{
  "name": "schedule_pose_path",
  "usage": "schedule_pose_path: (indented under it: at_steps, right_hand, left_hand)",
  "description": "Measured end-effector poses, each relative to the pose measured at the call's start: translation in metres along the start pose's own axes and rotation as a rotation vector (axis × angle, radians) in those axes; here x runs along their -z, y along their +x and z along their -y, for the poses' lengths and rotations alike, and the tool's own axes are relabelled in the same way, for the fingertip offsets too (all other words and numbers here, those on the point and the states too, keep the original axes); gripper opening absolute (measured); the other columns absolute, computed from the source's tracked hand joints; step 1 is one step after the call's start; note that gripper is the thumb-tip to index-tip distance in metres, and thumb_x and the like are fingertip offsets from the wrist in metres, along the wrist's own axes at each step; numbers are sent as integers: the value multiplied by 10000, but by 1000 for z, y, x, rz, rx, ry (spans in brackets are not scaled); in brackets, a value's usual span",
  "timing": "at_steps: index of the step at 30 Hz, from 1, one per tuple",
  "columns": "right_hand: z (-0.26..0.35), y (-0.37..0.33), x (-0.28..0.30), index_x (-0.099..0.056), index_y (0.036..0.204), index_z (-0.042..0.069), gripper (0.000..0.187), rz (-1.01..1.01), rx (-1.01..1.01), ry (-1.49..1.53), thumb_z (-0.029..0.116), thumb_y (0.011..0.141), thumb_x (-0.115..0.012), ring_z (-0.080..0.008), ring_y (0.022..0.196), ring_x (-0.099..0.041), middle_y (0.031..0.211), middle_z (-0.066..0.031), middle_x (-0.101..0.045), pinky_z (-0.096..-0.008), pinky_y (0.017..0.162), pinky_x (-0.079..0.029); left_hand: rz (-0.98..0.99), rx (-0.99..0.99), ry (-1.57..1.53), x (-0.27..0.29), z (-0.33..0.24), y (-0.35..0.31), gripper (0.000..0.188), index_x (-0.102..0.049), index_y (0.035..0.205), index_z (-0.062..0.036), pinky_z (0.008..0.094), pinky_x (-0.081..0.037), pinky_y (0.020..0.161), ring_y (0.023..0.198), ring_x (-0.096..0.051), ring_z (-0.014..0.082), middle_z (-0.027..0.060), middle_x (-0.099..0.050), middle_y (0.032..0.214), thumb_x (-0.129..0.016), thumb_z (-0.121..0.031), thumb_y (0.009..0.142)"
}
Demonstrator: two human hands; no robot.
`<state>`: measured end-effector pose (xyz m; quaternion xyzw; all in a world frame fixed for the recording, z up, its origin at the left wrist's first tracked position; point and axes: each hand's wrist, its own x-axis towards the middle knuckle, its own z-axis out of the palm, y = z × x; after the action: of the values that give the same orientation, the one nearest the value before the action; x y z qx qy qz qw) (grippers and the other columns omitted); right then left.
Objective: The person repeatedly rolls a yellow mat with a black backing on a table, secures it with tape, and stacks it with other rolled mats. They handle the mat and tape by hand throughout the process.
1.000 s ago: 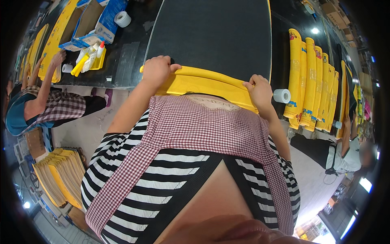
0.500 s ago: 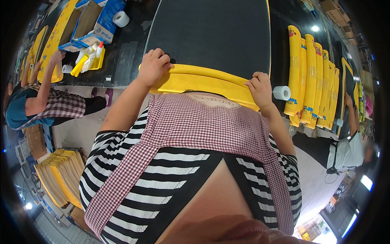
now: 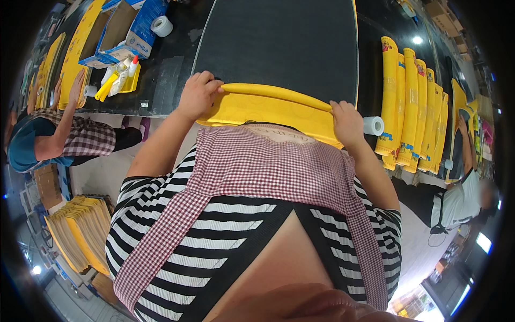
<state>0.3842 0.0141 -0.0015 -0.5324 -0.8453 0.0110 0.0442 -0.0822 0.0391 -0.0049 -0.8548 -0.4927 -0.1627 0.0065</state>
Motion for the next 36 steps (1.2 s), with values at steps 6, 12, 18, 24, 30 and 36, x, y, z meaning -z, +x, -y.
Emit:
schedule_pose_path:
  at_steps: [6, 12, 18, 24, 30, 36]
  right_hand:
    - [-5, 34, 5, -659, 1077, 86, 147, -160, -56, 61, 131, 937, -668, -322, 1020, -642, 1011, -96, -633, -438, 837, -544]
    - [10, 16, -13, -668, 1189, 37, 257, -144, -97, -28, 76, 939, -620, -345, 1123, -636, 1134, -146, -671, -438, 944, -539]
    - [40, -15, -34, -471, 1567, 65, 823, -212, -150, 47, 490, 906, -717, -451, 1533, -351, 1638, -250, -397, -607, 1250, -263]
    - [-14, 86, -36, -405, 1619, 163, 724, -108, -225, -94, 556, 1026, -544, -392, 1598, -210, 1699, -195, -310, -603, 1288, -67]
    - [-64, 183, -20, -611, 1443, 142, 452, -225, -252, -54, 360, 1048, -578, -348, 1375, -508, 1495, -164, -566, -460, 1156, -394]
    - [-15, 129, -41, -596, 1422, 75, 486, -191, -159, -9, 268, 985, -684, -361, 1349, -531, 1469, -187, -570, -481, 1136, -418]
  left_hand:
    - [290, 489, -254, 22, -10, 49, 158, -733, 1095, -133, 374, -551, 857, 984, -659, 251, 79, -615, 1101, -693, -242, 987]
    - [311, 150, 167, 4, -12, 28, 341, -661, 1286, -106, 379, -507, 962, 1105, -624, 293, 114, -621, 1112, -627, -196, 959]
    - [231, 272, 155, -7, -60, 0, 666, -421, 1580, -85, 508, -367, 1173, 1414, -460, 414, 261, -488, 1489, -586, -385, 1009]
    - [193, 379, 142, -30, -24, 83, 807, -335, 1650, -157, 557, -74, 1298, 1601, -178, 417, 230, -237, 1715, -513, -628, 1020]
    - [257, 320, 55, -48, 36, 204, 773, -393, 1634, -209, 546, -95, 1300, 1620, -141, 364, 170, -257, 1727, -517, -649, 1010]
    - [216, 278, -32, -40, 41, 208, 566, -579, 1477, -184, 481, -245, 1270, 1526, -353, 333, 137, -471, 1588, -592, -522, 1023]
